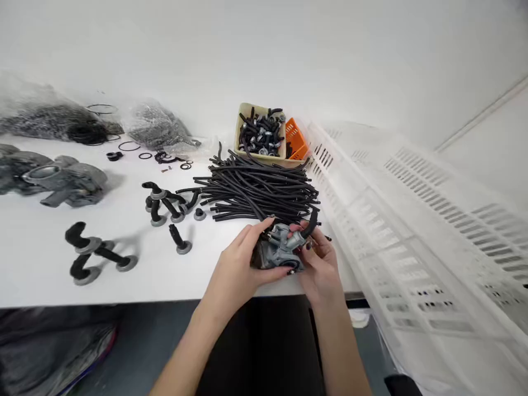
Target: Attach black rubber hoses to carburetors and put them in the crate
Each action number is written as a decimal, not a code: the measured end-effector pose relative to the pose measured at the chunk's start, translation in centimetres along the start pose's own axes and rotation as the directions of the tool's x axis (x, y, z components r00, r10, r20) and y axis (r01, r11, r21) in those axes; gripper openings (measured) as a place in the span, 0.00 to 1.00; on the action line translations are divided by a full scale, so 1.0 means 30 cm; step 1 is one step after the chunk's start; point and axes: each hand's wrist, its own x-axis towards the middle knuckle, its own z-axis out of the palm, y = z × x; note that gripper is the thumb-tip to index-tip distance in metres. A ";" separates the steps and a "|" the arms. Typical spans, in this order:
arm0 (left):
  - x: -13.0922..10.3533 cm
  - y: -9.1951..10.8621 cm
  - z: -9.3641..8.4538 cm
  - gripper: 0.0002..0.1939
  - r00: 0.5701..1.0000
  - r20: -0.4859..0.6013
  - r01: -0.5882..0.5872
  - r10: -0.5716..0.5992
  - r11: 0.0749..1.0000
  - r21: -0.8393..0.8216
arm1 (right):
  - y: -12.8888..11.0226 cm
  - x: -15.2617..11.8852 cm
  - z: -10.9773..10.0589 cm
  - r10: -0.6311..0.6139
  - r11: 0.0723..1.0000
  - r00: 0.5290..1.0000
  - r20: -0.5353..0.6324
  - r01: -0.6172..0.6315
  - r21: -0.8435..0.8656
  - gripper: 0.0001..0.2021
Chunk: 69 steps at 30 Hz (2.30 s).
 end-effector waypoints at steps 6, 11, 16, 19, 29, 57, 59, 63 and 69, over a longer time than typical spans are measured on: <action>0.001 0.007 0.003 0.38 1.000 0.017 0.002 -0.002 1.000 -0.014 | 0.001 0.001 0.011 -0.049 0.998 0.998 -0.033 0.048 -0.044 0.17; 0.000 0.004 0.007 0.39 0.999 0.028 -0.032 0.032 0.999 -0.012 | 0.005 -0.003 0.012 -0.061 0.996 0.997 -0.035 0.059 -0.068 0.19; -0.002 0.010 0.010 0.38 0.999 0.038 -0.037 0.037 0.999 0.008 | 0.009 -0.004 0.009 -0.064 0.994 0.997 -0.052 0.059 -0.088 0.18; -0.001 0.013 0.008 0.38 0.999 0.036 -0.034 0.034 0.999 0.013 | 0.007 -0.002 0.005 -0.037 0.998 0.998 -0.054 0.035 -0.047 0.19; 0.001 0.004 -0.001 0.36 1.000 -0.015 0.016 -0.016 1.000 0.006 | -0.006 -0.008 0.002 -0.014 0.999 0.998 -0.061 0.017 0.044 0.15; -0.013 0.019 0.010 0.37 0.993 0.020 -0.119 0.118 0.991 0.058 | -0.004 -0.013 0.013 -0.072 0.986 0.997 -0.037 0.065 -0.155 0.20; -0.011 0.022 0.012 0.36 0.991 0.017 -0.135 0.134 0.988 0.074 | -0.004 -0.017 0.014 -0.070 0.989 0.996 -0.058 0.062 -0.132 0.20; -0.007 0.023 0.008 0.36 0.995 -0.006 -0.095 0.095 0.994 0.050 | -0.006 -0.017 0.006 -0.056 0.996 0.998 -0.011 0.055 -0.068 0.23; -0.010 0.012 0.000 0.35 0.999 -0.031 -0.010 0.011 1.000 0.014 | -0.010 -0.017 0.000 0.005 1.000 1.000 -0.018 -0.004 0.023 0.18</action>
